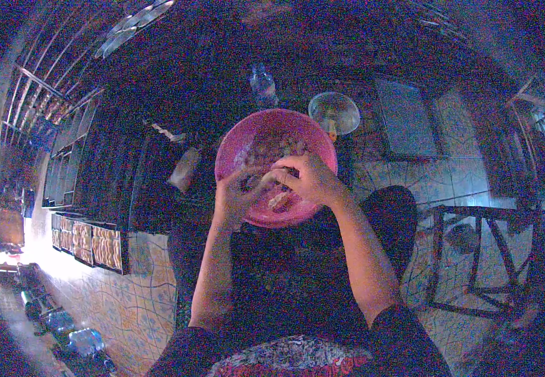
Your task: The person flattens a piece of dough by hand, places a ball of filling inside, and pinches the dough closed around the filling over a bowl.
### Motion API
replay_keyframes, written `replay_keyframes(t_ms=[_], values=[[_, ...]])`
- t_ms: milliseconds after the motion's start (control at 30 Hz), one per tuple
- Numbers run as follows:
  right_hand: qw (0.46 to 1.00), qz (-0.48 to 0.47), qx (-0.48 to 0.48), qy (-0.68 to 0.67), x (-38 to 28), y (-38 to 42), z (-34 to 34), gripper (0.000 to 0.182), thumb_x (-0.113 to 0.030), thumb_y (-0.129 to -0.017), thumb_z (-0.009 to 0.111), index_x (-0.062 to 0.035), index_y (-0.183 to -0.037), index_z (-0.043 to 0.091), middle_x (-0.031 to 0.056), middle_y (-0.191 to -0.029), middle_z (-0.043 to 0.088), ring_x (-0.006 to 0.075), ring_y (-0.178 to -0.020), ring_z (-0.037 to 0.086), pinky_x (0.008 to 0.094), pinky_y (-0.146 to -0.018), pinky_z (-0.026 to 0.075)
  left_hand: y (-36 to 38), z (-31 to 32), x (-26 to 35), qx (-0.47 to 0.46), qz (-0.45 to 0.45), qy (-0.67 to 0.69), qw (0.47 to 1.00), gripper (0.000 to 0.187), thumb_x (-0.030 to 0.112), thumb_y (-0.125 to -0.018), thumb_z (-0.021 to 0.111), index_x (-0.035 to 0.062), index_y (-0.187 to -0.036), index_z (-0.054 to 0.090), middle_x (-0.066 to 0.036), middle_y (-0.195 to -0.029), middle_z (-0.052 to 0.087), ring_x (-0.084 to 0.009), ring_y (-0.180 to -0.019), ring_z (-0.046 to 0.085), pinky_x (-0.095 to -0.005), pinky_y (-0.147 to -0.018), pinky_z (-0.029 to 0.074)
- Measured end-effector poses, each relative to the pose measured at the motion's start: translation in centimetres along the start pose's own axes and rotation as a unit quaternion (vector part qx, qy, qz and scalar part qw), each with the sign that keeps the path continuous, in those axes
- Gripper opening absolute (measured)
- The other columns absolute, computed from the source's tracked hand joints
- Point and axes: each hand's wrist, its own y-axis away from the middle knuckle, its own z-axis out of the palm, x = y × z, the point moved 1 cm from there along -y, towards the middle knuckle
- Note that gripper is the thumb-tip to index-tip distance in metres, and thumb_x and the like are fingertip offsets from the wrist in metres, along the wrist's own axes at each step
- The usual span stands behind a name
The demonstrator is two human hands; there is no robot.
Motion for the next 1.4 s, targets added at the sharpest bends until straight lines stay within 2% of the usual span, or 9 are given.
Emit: replay_keyframes(t_ms=[67, 167, 267, 367, 567, 700, 767, 1000, 1400], values=[[0.999, -0.038, 0.038, -0.009, 0.5, -0.1, 0.4, 0.028, -0.026, -0.091, 0.069, -0.0047, -0.109, 0.071, 0.0126, -0.101, 0.074, 0.0276, -0.098, 0.071, 0.0372, -0.089, 0.053, 0.1, -0.3, -0.4, -0.032, -0.084, -0.036, 0.995, 0.031, 0.013, -0.087, 0.076, 0.0001, -0.115, 0.069, -0.01, -0.101, 0.074, -0.0147, -0.09, 0.069, -0.0317, -0.081, 0.054], [0.991, -0.12, 0.041, -0.028, -1.0, -0.3, -0.2, 0.026, -0.024, -0.09, 0.071, -0.0061, -0.109, 0.071, 0.0114, -0.103, 0.074, 0.0259, -0.101, 0.07, 0.0373, -0.09, 0.052, 0.0, -0.9, -1.0, -0.043, -0.158, 0.027, 0.986, 0.031, 0.012, -0.088, 0.075, 0.0007, -0.116, 0.069, -0.011, -0.103, 0.073, -0.0144, -0.092, 0.068, -0.031, -0.08, 0.054], [0.989, -0.132, 0.049, 0.034, -0.6, -0.3, -0.2, 0.026, -0.015, -0.086, 0.075, -0.003, -0.108, 0.07, 0.0093, -0.102, 0.073, 0.0166, -0.095, 0.069, 0.0312, -0.086, 0.053, 0.0, -0.7, -2.6, -0.061, -0.088, 0.07, 0.992, 0.027, 0.012, -0.089, 0.073, -0.0005, -0.113, 0.069, -0.009, -0.099, 0.073, -0.0141, -0.092, 0.068, -0.03, -0.079, 0.054], [0.998, -0.056, 0.033, -0.02, -0.7, 0.0, -0.1, 0.024, -0.023, -0.089, 0.072, -0.0059, -0.106, 0.07, 0.0093, -0.103, 0.074, 0.0236, -0.1, 0.07, 0.0368, -0.091, 0.052, 0.4, 0.5, 0.1, -0.004, -0.097, 0.229, 0.969, 0.025, 0.012, -0.091, 0.071, -0.0019, -0.112, 0.068, -0.009, -0.099, 0.073, -0.0138, -0.092, 0.068, -0.0294, -0.08, 0.054], [0.999, -0.029, 0.005, -0.038, -1.1, 0.1, -0.5, 0.029, -0.026, -0.088, 0.074, -0.0036, -0.105, 0.07, 0.0096, -0.102, 0.074, 0.0228, -0.098, 0.07, 0.0366, -0.09, 0.052, 0.2, -0.1, -2.0, -0.055, -0.121, 0.046, 0.99, 0.026, 0.019, -0.093, 0.071, -0.0003, -0.11, 0.071, -0.007, -0.096, 0.074, -0.0128, -0.094, 0.066, -0.0302, -0.081, 0.053], [0.994, -0.077, 0.057, -0.046, -1.5, -0.1, -0.3, 0.029, -0.026, -0.087, 0.075, -0.0037, -0.105, 0.07, 0.0108, -0.1, 0.074, 0.0256, -0.097, 0.071, 0.0368, -0.089, 0.053, 0.1, -0.5, -2.0, -0.045, -0.159, 0.084, 0.983, 0.027, 0.023, -0.094, 0.071, 0.0006, -0.109, 0.072, -0.007, -0.095, 0.074, -0.0125, -0.093, 0.066, -0.0311, -0.081, 0.053], [0.976, -0.206, 0.062, 0.042, -0.9, -0.5, -0.2, 0.026, -0.024, -0.086, 0.075, -0.0047, -0.103, 0.071, 0.0122, -0.099, 0.073, 0.0292, -0.095, 0.071, 0.0377, -0.087, 0.054, 0.4, -0.2, -3.8, -0.073, -0.15, 0.123, 0.978, 0.031, 0.024, -0.094, 0.071, -0.0001, -0.112, 0.071, -0.007, -0.097, 0.074, -0.0124, -0.093, 0.065, -0.0307, -0.082, 0.053], [0.993, -0.096, 0.059, 0.04, -0.2, -0.1, 0.4, 0.022, -0.021, -0.086, 0.073, -0.0057, -0.101, 0.07, 0.0121, -0.1, 0.073, 0.0304, -0.098, 0.07, 0.0408, -0.088, 0.053, 0.1, 0.4, -2.4, -0.057, -0.072, 0.134, 0.987, 0.036, 0.022, -0.091, 0.074, -0.0012, -0.118, 0.068, -0.008, -0.103, 0.073, -0.0136, -0.097, 0.065, -0.0296, -0.086, 0.052], [0.972, -0.209, 0.055, 0.094, 1.0, -0.6, 1.8, 0.023, -0.009, -0.078, 0.077, -0.0045, -0.099, 0.068, 0.0102, -0.089, 0.068, 0.0282, -0.09, 0.07, 0.0368, -0.082, 0.055, 0.0, -0.1, -5.1, -0.083, -0.139, 0.086, 0.983, 0.031, 0.021, -0.091, 0.072, -0.0025, -0.112, 0.07, -0.013, -0.105, 0.074, -0.0178, -0.099, 0.067, -0.0326, -0.089, 0.052]])
